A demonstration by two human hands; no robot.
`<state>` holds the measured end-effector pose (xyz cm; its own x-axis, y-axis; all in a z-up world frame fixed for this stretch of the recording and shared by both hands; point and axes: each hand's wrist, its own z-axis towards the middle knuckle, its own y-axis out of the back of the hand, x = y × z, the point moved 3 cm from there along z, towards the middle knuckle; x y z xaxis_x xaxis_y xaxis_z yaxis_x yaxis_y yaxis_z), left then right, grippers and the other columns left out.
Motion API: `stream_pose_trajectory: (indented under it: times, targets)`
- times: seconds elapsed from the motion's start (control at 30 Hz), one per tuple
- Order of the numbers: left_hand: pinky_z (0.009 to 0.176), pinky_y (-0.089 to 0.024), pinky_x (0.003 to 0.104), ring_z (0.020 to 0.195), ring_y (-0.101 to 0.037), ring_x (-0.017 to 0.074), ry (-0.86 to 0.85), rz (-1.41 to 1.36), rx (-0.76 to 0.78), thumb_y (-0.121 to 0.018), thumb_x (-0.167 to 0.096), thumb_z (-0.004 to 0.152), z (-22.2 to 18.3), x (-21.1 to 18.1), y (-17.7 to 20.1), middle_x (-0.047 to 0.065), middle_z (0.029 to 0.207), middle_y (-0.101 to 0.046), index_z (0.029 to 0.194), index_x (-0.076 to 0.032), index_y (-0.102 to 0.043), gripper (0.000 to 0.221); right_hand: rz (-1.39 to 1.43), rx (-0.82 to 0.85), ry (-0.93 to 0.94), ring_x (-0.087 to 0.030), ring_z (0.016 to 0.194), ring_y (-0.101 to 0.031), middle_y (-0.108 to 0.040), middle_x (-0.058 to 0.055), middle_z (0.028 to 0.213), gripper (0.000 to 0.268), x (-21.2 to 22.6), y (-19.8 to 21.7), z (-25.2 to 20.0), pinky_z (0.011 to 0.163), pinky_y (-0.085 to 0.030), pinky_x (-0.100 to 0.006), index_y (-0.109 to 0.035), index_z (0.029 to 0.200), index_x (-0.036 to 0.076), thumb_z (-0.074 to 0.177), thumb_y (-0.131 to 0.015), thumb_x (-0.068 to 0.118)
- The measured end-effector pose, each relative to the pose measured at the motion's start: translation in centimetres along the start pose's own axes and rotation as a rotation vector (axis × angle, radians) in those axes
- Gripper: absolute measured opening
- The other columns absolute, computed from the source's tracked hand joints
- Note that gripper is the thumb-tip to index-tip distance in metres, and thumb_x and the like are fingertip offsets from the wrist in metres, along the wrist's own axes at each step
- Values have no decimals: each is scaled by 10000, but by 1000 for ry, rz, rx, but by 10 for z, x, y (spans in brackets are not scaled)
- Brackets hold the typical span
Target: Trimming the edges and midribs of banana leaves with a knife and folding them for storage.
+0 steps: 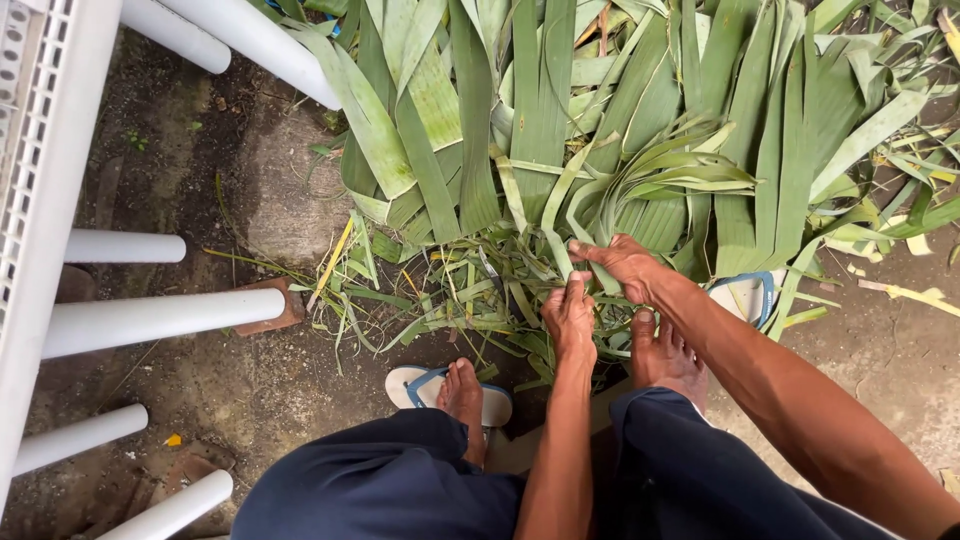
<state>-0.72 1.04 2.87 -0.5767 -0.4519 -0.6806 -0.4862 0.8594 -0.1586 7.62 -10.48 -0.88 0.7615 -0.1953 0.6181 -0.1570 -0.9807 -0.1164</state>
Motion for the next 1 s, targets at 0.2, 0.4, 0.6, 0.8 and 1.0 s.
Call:
stream_pose_trajectory:
  times: [0.2, 0.4, 0.6, 0.8, 1.0]
  targets:
    - [386, -295, 163, 383, -352, 19, 39, -2, -19, -497, -445, 1085, -3, -10, 1, -72, 513, -448, 1027, -105, -741, 422, 39, -37, 49, -256, 573, -713, -725, -170, 740, 364, 2, -14, 1, 492, -624, -442, -716, 861, 8, 616, -979, 64]
    - [383, -306, 157, 390, -352, 8, 32, 11, -16, -381, -354, 1113, -7, -11, -2, -111, 527, -418, 1057, -121, -733, 426, -8, -181, 138, -250, 555, -671, -691, -164, 711, 446, 6, 7, 27, 472, -604, -384, -573, 811, 9, 698, -985, 135]
    - [399, -283, 151, 410, -315, -1, -1, 40, 0, -361, -301, 1112, -16, -29, -1, -132, 551, -380, 1060, -103, -704, 400, 20, -135, 26, -247, 511, -694, -694, -150, 678, 411, 0, 16, 23, 447, -603, -374, -659, 813, -5, 622, -1001, 120]
    - [403, -290, 157, 407, -324, -1, 5, 93, 4, -357, -332, 1091, -24, -38, -8, -132, 559, -391, 1012, -112, -629, 359, 70, -147, -97, -320, 569, -711, -708, -207, 773, 426, 36, -29, -39, 470, -625, -430, -668, 923, -15, 639, -974, 67]
    - [359, -315, 159, 372, -356, -17, -39, -15, 14, -319, -330, 1121, -34, -64, -9, -157, 525, -393, 1193, -45, -674, 461, -69, -361, -120, -347, 1041, -726, -695, -239, 1154, 502, 49, -18, -16, 867, -632, -558, -662, 1099, 43, 793, -956, 312]
